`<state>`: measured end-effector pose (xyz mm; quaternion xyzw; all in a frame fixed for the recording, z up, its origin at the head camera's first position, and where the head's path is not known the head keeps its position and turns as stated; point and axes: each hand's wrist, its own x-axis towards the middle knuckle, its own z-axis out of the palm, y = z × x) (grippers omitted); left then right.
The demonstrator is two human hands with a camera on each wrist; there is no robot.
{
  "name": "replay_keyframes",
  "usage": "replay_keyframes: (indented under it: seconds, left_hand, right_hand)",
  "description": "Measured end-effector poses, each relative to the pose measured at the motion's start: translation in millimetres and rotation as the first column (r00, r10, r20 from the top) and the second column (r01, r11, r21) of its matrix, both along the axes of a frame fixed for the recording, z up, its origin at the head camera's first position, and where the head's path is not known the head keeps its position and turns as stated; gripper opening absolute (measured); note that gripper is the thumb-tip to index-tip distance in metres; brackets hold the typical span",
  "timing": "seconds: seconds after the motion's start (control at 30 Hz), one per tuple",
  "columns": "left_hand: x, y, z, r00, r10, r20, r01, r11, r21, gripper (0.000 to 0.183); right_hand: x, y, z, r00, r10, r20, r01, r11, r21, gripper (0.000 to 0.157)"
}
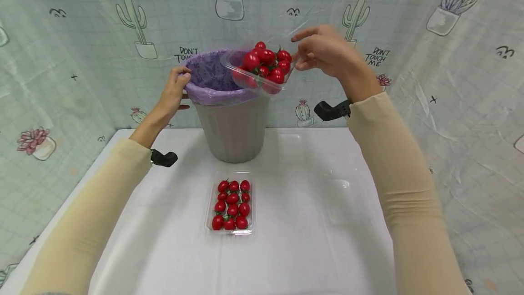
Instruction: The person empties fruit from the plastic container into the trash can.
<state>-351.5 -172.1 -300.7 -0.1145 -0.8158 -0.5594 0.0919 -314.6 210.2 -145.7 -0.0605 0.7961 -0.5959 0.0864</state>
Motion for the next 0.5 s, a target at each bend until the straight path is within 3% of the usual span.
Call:
replay_keyframes:
  seconds: [0.27, 0.5]
  left_hand:
    - [-0.4, 0, -1.3, 1.000, -0.004, -0.013, 0.004, 1.000, -0.012, 0.062]
    - [1.4, 0, 0.2, 1.000, -0.003, -0.009, 0.002, 1.000, -0.010, 0.059]
  right_hand:
    - [-20.7, -22, 0.0, 0.997, -0.050, 0.053, 0.056, 0.992, -0.113, 0.041]
    - [-41.9, -41, -4.5, 0.977, -0.103, 0.188, 0.156, 0.943, -0.295, 0.026]
